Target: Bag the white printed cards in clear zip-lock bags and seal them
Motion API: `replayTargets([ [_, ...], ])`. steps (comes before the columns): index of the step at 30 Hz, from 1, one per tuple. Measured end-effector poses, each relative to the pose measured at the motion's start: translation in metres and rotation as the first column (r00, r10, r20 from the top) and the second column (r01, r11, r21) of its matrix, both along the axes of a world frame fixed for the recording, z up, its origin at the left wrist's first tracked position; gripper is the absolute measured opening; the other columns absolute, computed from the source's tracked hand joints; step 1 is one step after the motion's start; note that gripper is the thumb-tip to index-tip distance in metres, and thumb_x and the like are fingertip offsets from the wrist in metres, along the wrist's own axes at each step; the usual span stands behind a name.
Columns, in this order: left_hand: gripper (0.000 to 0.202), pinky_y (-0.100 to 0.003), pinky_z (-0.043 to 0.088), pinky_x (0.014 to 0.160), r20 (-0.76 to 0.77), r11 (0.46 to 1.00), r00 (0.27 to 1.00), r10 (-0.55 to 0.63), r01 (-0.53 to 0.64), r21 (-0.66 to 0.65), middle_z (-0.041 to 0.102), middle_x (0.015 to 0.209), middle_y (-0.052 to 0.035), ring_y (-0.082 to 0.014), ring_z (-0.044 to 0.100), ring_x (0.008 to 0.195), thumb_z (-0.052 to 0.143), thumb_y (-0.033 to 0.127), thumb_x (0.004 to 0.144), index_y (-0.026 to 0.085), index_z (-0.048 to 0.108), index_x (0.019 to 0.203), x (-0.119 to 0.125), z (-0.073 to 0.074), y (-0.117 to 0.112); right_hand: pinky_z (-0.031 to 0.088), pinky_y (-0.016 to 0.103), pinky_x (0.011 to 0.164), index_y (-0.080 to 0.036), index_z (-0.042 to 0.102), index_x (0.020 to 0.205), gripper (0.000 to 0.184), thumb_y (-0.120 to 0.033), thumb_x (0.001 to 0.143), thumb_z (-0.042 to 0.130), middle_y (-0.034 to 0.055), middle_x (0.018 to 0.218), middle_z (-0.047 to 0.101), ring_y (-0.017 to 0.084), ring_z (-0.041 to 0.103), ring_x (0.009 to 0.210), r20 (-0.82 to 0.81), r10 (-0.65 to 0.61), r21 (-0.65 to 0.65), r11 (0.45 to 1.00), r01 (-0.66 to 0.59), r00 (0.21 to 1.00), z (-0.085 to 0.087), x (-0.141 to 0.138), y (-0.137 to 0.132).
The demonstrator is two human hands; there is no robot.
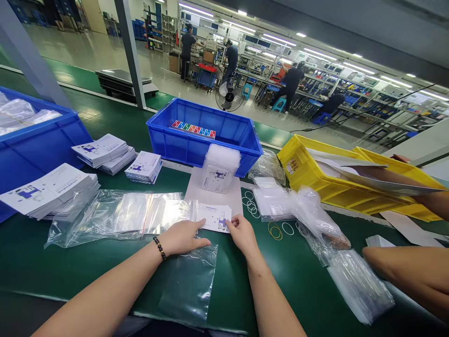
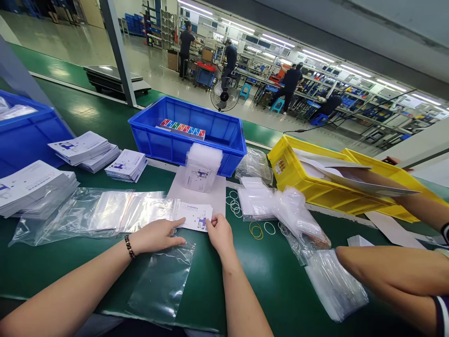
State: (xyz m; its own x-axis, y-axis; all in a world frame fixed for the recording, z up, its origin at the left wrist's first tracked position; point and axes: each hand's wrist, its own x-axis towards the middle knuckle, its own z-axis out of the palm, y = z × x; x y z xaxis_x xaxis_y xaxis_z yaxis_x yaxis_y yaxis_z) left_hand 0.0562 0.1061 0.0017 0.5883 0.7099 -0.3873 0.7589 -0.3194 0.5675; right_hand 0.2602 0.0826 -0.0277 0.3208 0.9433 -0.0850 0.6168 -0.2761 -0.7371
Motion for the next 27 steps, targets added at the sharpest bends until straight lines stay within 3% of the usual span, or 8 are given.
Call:
replayTargets([
  [3, 0.07, -0.025, 0.031, 0.052, 0.036, 1.0, 0.999, -0.021, 0.021, 0.005, 0.065, 0.075, -0.0063, -0.0227, 0.058, 0.068, 0.043, 0.056, 0.076, 0.017, 0.039, 0.133, 0.0, 0.001, 0.0, 0.034, 0.023, 0.047, -0.02, 0.049, 0.058, 0.017, -0.034, 0.067, 0.05, -0.0028, 0.051, 0.051, 0.012, 0.044, 0.046, -0.14, -0.052, 0.077, 0.995, 0.063, 0.989, -0.004, 0.004, 0.001],
  [9, 0.051, -0.024, 0.033, 0.052, 0.117, 1.0, 0.993, -0.002, 0.005, -0.025, 0.064, 0.072, -0.0027, -0.018, 0.055, 0.062, 0.043, 0.04, 0.08, 0.018, 0.046, 0.126, -0.001, 0.008, -0.001, 0.034, 0.023, 0.048, -0.018, 0.049, 0.06, 0.017, -0.034, 0.067, 0.048, -0.0021, 0.054, 0.052, 0.012, 0.046, 0.049, -0.153, -0.141, 0.136, 0.977, 0.162, 0.978, -0.001, 0.022, 0.002],
  [12, 0.032, -0.024, 0.035, 0.055, 0.142, 0.999, 0.989, -0.035, 0.04, -0.034, 0.064, 0.071, -0.0032, -0.0177, 0.055, 0.064, 0.043, 0.035, 0.079, 0.018, 0.062, 0.099, -0.002, 0.008, -0.001, 0.033, 0.023, 0.047, -0.019, 0.048, 0.063, 0.016, -0.034, 0.069, 0.047, -0.0055, 0.046, 0.046, 0.01, 0.042, 0.045, -0.168, -0.187, 0.161, 0.964, 0.214, 0.968, 0.004, 0.028, 0.001],
  [15, 0.019, -0.023, 0.038, 0.058, 0.229, 0.99, 0.97, -0.083, 0.106, -0.094, 0.064, 0.073, -0.0023, -0.0162, 0.056, 0.067, 0.046, 0.028, 0.076, 0.018, 0.062, 0.073, -0.002, 0.006, -0.001, 0.037, 0.023, 0.05, -0.018, 0.051, 0.078, 0.017, -0.032, 0.069, 0.05, -0.0077, 0.045, 0.047, 0.01, 0.044, 0.044, -0.258, -0.185, 0.22, 0.944, 0.244, 0.948, 0.006, 0.03, 0.0],
  [19, 0.014, -0.023, 0.039, 0.06, 0.287, 0.983, 0.954, -0.091, 0.131, -0.125, 0.064, 0.074, -0.0012, -0.0153, 0.056, 0.068, 0.05, 0.026, 0.073, 0.018, 0.061, 0.069, 0.001, 0.001, -0.001, 0.044, 0.026, 0.052, -0.016, 0.049, 0.098, 0.039, -0.037, 0.066, 0.057, -0.0044, 0.055, 0.058, 0.015, 0.056, 0.053, -0.411, -0.129, 0.192, 0.955, 0.224, 0.902, 0.006, 0.026, 0.001],
  [23, 0.016, -0.024, 0.04, 0.062, 0.288, 0.987, 0.954, -0.086, 0.12, -0.106, 0.062, 0.074, -0.0015, -0.0154, 0.055, 0.069, 0.05, 0.028, 0.073, 0.017, 0.061, 0.07, 0.004, -0.001, -0.003, 0.044, 0.025, 0.043, -0.017, 0.048, 0.095, 0.043, -0.034, 0.059, 0.064, -0.0063, 0.054, 0.056, 0.014, 0.056, 0.045, -0.489, -0.133, 0.086, 0.976, 0.199, 0.862, 0.0, 0.017, 0.005],
  [27, 0.017, -0.023, 0.039, 0.06, 0.283, 0.984, 0.955, -0.092, 0.13, -0.119, 0.062, 0.073, -0.0015, -0.0149, 0.055, 0.067, 0.05, 0.028, 0.073, 0.017, 0.062, 0.071, 0.005, -0.001, -0.005, 0.05, 0.025, 0.053, -0.018, 0.045, 0.096, 0.041, -0.028, 0.06, 0.061, -0.008, 0.057, 0.053, 0.014, 0.061, 0.054, -0.557, -0.182, 0.135, 0.943, 0.305, 0.81, -0.009, 0.014, 0.009],
])
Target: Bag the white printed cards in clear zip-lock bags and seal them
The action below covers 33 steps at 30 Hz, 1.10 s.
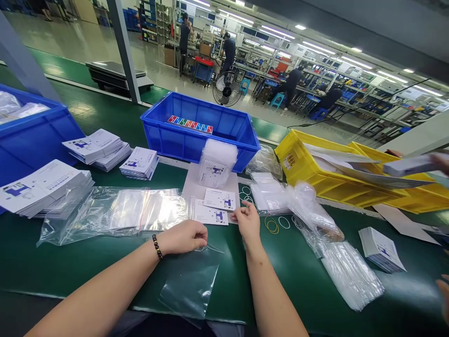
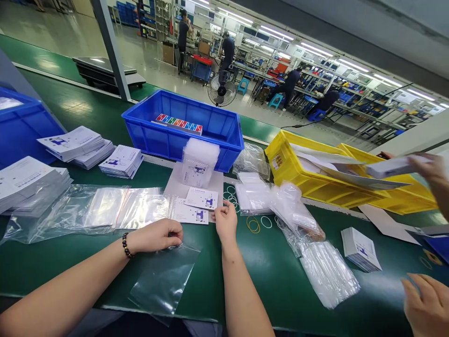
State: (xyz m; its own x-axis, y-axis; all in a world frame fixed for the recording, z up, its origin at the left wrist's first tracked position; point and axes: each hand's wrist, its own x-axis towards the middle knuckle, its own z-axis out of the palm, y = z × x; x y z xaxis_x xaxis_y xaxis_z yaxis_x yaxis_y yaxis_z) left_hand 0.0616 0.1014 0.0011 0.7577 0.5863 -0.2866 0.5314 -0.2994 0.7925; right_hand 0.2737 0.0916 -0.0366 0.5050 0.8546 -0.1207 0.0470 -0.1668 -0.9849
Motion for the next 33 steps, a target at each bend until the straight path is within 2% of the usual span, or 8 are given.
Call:
replayTargets([
  [3, 0.017, -0.023, 0.039, 0.059, 0.01, 1.0, 1.0, 0.011, -0.011, -0.016, 0.063, 0.075, -0.0015, -0.0149, 0.054, 0.067, 0.052, 0.028, 0.072, 0.018, 0.064, 0.074, 0.0, 0.0, -0.001, 0.05, 0.027, 0.056, -0.017, 0.047, 0.097, 0.038, -0.034, 0.065, 0.057, -0.0061, 0.06, 0.052, 0.015, 0.061, 0.056, 0.06, -0.006, -0.043, 0.999, 0.009, 0.998, -0.003, 0.006, 0.001],
  [7, 0.02, -0.025, 0.039, 0.063, 0.051, 1.0, 0.999, 0.012, -0.013, 0.018, 0.062, 0.076, -0.0026, -0.0166, 0.055, 0.072, 0.05, 0.029, 0.074, 0.018, 0.066, 0.072, 0.0, -0.001, -0.001, 0.046, 0.032, 0.064, -0.015, 0.055, 0.097, 0.037, -0.041, 0.071, 0.051, 0.0026, 0.074, 0.057, 0.019, 0.059, 0.07, 0.543, 0.062, -0.152, 0.988, 0.025, 0.838, 0.001, 0.011, 0.003],
  [12, 0.058, -0.026, 0.038, 0.057, -0.004, 0.979, 0.98, 0.201, -0.201, -0.025, 0.057, 0.071, -0.0005, -0.0168, 0.053, 0.064, 0.045, 0.044, 0.078, 0.016, 0.042, 0.129, -0.001, 0.001, 0.001, 0.041, 0.034, 0.071, -0.015, 0.06, 0.081, 0.039, -0.052, 0.075, 0.048, 0.0146, 0.093, 0.058, 0.026, 0.057, 0.088, 0.729, 0.308, -0.405, 0.914, 0.022, 0.612, 0.013, 0.0, 0.015],
  [15, 0.064, -0.026, 0.037, 0.055, -0.051, 0.982, 0.983, 0.179, -0.181, -0.047, 0.058, 0.071, -0.0018, -0.0179, 0.053, 0.064, 0.046, 0.051, 0.076, 0.013, 0.045, 0.127, -0.001, 0.005, -0.001, 0.04, 0.035, 0.07, -0.015, 0.057, 0.073, 0.038, -0.05, 0.063, 0.062, 0.0173, 0.097, 0.056, 0.03, 0.056, 0.092, 0.656, 0.284, -0.418, 0.908, 0.024, 0.699, 0.015, -0.006, 0.027],
  [18, 0.04, -0.026, 0.037, 0.055, -0.066, 0.994, 0.993, 0.098, -0.1, -0.037, 0.06, 0.071, -0.0031, -0.0179, 0.054, 0.064, 0.049, 0.047, 0.074, 0.015, 0.065, 0.091, 0.0, 0.009, -0.004, 0.04, 0.032, 0.065, -0.018, 0.051, 0.062, 0.031, -0.04, 0.054, 0.07, 0.0134, 0.088, 0.059, 0.028, 0.058, 0.087, 0.56, 0.19, -0.352, 0.936, 0.025, 0.806, 0.014, -0.007, 0.036],
  [21, 0.022, -0.025, 0.038, 0.058, -0.036, 0.999, 0.999, 0.028, -0.027, 0.037, 0.061, 0.069, -0.0022, -0.0168, 0.054, 0.064, 0.049, 0.033, 0.074, 0.017, 0.063, 0.071, 0.0, 0.011, -0.006, 0.041, 0.029, 0.058, -0.02, 0.044, 0.057, 0.026, -0.035, 0.058, 0.065, 0.007, 0.071, 0.059, 0.023, 0.06, 0.074, 0.49, 0.136, -0.28, 0.96, 0.007, 0.861, 0.013, -0.002, 0.039],
  [26, 0.018, -0.027, 0.04, 0.066, 0.036, 0.992, 0.999, -0.004, -0.001, 0.126, 0.062, 0.075, -0.003, -0.0172, 0.055, 0.073, 0.046, 0.027, 0.076, 0.017, 0.059, 0.068, 0.0, 0.009, -0.006, 0.045, 0.027, 0.049, -0.021, 0.04, 0.07, 0.027, -0.047, 0.071, 0.047, -0.0011, 0.059, 0.057, 0.015, 0.057, 0.05, 0.281, 0.097, -0.112, 0.991, -0.068, 0.955, 0.024, 0.007, 0.024],
  [33, 0.016, -0.027, 0.043, 0.071, 0.14, 0.985, 0.976, 0.166, -0.158, -0.061, 0.063, 0.08, -0.0021, -0.0169, 0.056, 0.076, 0.051, 0.028, 0.074, 0.018, 0.062, 0.069, 0.001, 0.002, 0.0, 0.043, 0.024, 0.048, -0.018, 0.053, 0.073, 0.026, -0.042, 0.066, 0.06, -0.0018, 0.058, 0.059, 0.011, 0.05, 0.047, 0.087, 0.28, 0.092, 0.953, -0.287, 0.956, 0.036, 0.011, -0.011],
])
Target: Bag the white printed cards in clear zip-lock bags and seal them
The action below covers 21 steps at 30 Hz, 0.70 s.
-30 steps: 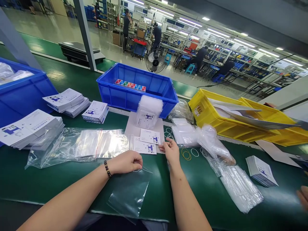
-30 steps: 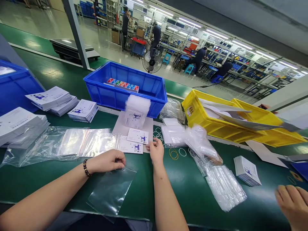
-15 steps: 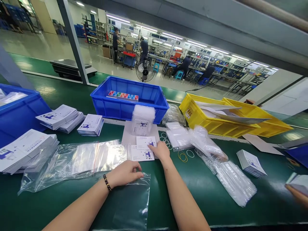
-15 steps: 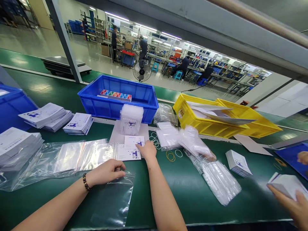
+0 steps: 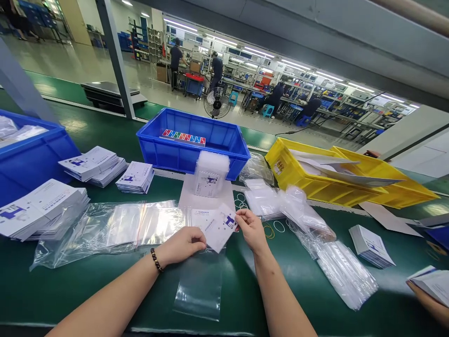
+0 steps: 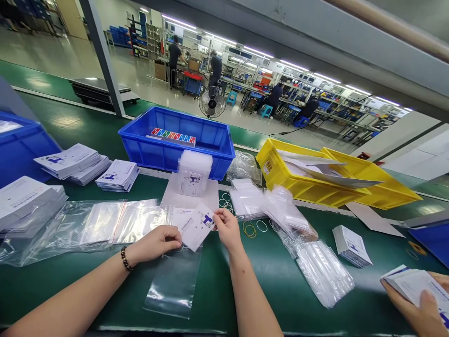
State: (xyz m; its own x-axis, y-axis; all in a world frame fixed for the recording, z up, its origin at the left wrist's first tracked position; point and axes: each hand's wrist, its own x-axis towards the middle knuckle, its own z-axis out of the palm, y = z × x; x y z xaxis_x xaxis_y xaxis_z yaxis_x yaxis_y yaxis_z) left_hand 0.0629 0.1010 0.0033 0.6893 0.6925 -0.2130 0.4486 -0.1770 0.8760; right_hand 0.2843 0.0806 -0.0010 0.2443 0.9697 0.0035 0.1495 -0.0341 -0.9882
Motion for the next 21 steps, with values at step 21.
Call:
replayTargets([
  [21, 0.031, -0.028, 0.045, 0.058, 0.072, 0.916, 0.968, 0.239, -0.2, -0.349, 0.057, 0.06, -0.0004, -0.0144, 0.054, 0.059, 0.061, 0.044, 0.066, 0.014, 0.056, 0.065, 0.008, -0.009, -0.002, 0.043, 0.023, 0.061, -0.02, 0.065, 0.089, 0.026, -0.017, 0.063, 0.063, -0.0042, 0.066, 0.057, 0.01, 0.052, 0.06, -0.047, 0.522, -0.179, 0.834, -0.521, 0.852, -0.006, -0.024, -0.02],
])
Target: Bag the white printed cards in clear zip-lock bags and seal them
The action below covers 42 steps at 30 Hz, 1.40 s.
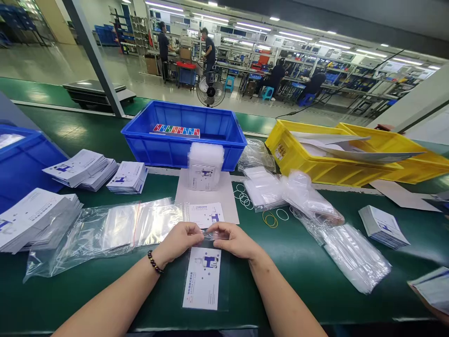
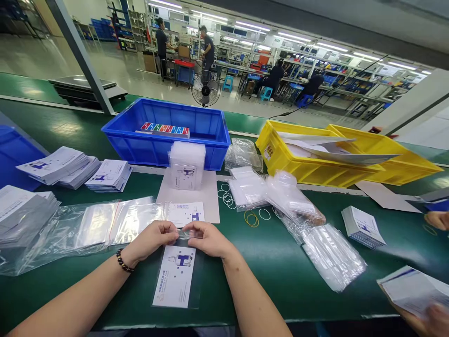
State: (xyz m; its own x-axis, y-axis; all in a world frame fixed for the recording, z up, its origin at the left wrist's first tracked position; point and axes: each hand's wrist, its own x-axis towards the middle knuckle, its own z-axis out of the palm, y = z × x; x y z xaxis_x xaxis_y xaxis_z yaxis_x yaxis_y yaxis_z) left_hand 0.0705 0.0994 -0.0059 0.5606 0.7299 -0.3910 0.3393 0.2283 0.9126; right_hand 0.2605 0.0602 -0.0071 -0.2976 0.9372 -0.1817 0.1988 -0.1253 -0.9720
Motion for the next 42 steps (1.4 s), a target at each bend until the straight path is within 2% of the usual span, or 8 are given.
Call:
replayTargets([
  [3, 0.029, -0.027, 0.042, 0.056, -0.028, 0.998, 1.0, 0.014, -0.012, 0.065, 0.055, 0.058, 0.001, -0.0138, 0.052, 0.057, 0.058, 0.043, 0.067, 0.015, 0.054, 0.062, 0.001, 0.002, -0.001, 0.041, 0.022, 0.057, -0.02, 0.06, 0.089, 0.029, -0.018, 0.06, 0.064, -0.0068, 0.061, 0.052, 0.008, 0.047, 0.055, -0.022, -0.06, -0.064, 0.996, 0.058, 0.998, 0.0, -0.003, -0.001],
  [6, 0.025, -0.025, 0.04, 0.054, -0.038, 0.998, 0.999, 0.005, -0.002, 0.07, 0.054, 0.06, 0.0015, -0.0137, 0.052, 0.057, 0.057, 0.041, 0.068, 0.016, 0.053, 0.063, 0.001, 0.003, -0.002, 0.037, 0.021, 0.053, -0.017, 0.058, 0.065, 0.004, -0.021, 0.064, 0.06, -0.0053, 0.056, 0.05, 0.008, 0.044, 0.052, 0.063, -0.076, -0.049, 0.996, 0.079, 0.995, 0.002, -0.005, -0.001],
  [8, 0.023, -0.025, 0.04, 0.053, -0.038, 0.997, 0.999, -0.014, 0.016, 0.077, 0.053, 0.058, 0.0023, -0.0128, 0.051, 0.056, 0.056, 0.039, 0.068, 0.016, 0.052, 0.063, 0.001, 0.002, -0.002, 0.034, 0.021, 0.052, -0.017, 0.054, 0.056, 0.01, -0.02, 0.066, 0.055, -0.0046, 0.054, 0.049, 0.009, 0.042, 0.052, 0.115, -0.079, -0.004, 0.997, 0.08, 0.99, 0.003, -0.006, -0.001],
  [23, 0.018, -0.023, 0.039, 0.056, -0.161, 0.951, 0.97, -0.182, 0.216, 0.223, 0.059, 0.065, -0.0001, -0.0139, 0.052, 0.061, 0.051, 0.032, 0.071, 0.016, 0.059, 0.067, -0.001, 0.006, -0.004, 0.034, 0.02, 0.052, -0.017, 0.056, 0.058, 0.011, -0.017, 0.068, 0.052, -0.003, 0.058, 0.051, 0.009, 0.044, 0.054, 0.261, 0.004, 0.072, 0.997, -0.024, 0.965, 0.0, -0.021, -0.005],
  [26, 0.024, -0.026, 0.041, 0.061, -0.308, 0.89, 0.951, -0.013, 0.152, 0.431, 0.063, 0.075, -0.0037, -0.0173, 0.056, 0.07, 0.043, 0.035, 0.078, 0.017, 0.059, 0.071, -0.01, 0.012, 0.006, 0.039, 0.022, 0.058, -0.017, 0.058, 0.061, 0.01, -0.014, 0.068, 0.054, -0.0015, 0.062, 0.054, 0.011, 0.049, 0.06, 0.342, -0.019, 0.197, 0.979, -0.051, 0.94, -0.002, -0.022, -0.005],
  [28, 0.025, -0.028, 0.04, 0.06, -0.492, 0.846, 0.852, 0.177, 0.124, 0.519, 0.064, 0.074, -0.0059, -0.0199, 0.058, 0.07, 0.039, 0.034, 0.081, 0.018, 0.057, 0.074, -0.017, 0.013, 0.015, 0.041, 0.023, 0.06, -0.018, 0.061, 0.067, 0.005, -0.015, 0.068, 0.057, -0.0004, 0.066, 0.056, 0.012, 0.05, 0.063, 0.35, -0.088, 0.284, 0.959, -0.016, 0.933, -0.004, -0.02, -0.003],
  [32, 0.022, -0.029, 0.039, 0.056, -0.762, 0.866, 0.62, 0.187, 0.263, 0.426, 0.066, 0.08, -0.0109, -0.0252, 0.061, 0.075, 0.051, 0.035, 0.074, 0.016, 0.057, 0.082, -0.028, 0.009, 0.027, 0.041, 0.023, 0.056, -0.018, 0.062, 0.068, 0.007, -0.02, 0.071, 0.056, 0.0001, 0.064, 0.054, 0.012, 0.049, 0.058, 0.329, -0.242, 0.37, 0.922, 0.111, 0.913, -0.011, -0.015, 0.001],
  [42, 0.021, -0.028, 0.037, 0.056, -0.723, 0.848, 0.667, 0.177, 0.27, 0.457, 0.066, 0.082, -0.0121, -0.023, 0.061, 0.074, 0.037, 0.02, 0.08, 0.015, 0.057, 0.075, -0.03, 0.011, 0.028, 0.04, 0.023, 0.054, -0.018, 0.061, 0.062, 0.021, -0.028, 0.077, 0.05, 0.0012, 0.061, 0.056, 0.012, 0.05, 0.056, 0.271, -0.334, 0.455, 0.871, 0.186, 0.903, -0.016, -0.02, 0.003],
])
